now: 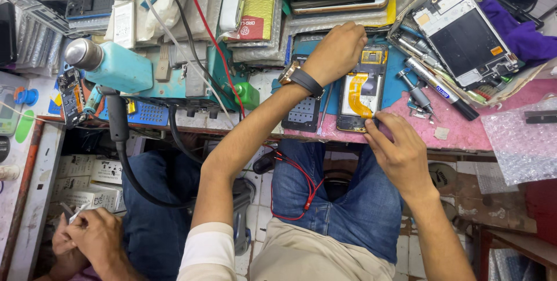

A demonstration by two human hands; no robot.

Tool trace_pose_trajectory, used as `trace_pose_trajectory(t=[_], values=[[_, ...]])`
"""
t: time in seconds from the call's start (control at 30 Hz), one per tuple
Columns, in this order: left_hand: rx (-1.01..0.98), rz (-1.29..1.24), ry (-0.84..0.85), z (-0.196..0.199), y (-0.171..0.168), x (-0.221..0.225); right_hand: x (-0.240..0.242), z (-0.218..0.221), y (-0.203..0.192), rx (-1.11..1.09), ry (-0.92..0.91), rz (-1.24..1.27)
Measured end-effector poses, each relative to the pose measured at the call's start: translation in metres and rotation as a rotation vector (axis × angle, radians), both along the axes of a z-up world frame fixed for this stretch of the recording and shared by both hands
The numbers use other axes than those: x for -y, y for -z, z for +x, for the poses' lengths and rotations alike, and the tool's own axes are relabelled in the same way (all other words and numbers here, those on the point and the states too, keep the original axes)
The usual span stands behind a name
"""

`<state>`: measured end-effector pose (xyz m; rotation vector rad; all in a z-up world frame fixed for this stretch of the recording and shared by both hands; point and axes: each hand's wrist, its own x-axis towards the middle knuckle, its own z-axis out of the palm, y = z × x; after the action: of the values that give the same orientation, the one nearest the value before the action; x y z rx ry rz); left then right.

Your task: The person disassembles a smartphone, removes the battery, and uses a screwdriver to unscrew and reposition internal components. They handle the battery, motherboard, and casing while working at a cluttered repair bench.

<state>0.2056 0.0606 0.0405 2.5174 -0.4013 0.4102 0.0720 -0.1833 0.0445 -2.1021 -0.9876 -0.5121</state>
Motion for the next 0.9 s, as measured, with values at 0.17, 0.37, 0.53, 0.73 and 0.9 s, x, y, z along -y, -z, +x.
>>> trace_pose_trajectory(t=[0.17,0.37,0.53,0.73,0.9], values=[[-0.220,-0.420,0.166,0.006,0.000,-0.026,-0.004,-0.005,0.003,-0.002,0.031,0.054],[-0.594,-0.841,0.022,-0.025,-0.007,-0.033,-0.005,0.006,-0.001,-0.216,0.087,0.196],[-0.617,-0.891,0.047,-0.043,-0.013,-0.026,-0.009,0.037,-0.005,-0.906,-0.020,0.617],[-0.560,-0.846,0.106,-0.034,-0.019,-0.021,-0.022,0.094,-0.010,-1.103,-0.281,0.703],[-0.592,-0.913,0.089,-0.022,-0.028,-0.037,-0.037,0.134,-0.005,-1.227,-0.360,0.570]])
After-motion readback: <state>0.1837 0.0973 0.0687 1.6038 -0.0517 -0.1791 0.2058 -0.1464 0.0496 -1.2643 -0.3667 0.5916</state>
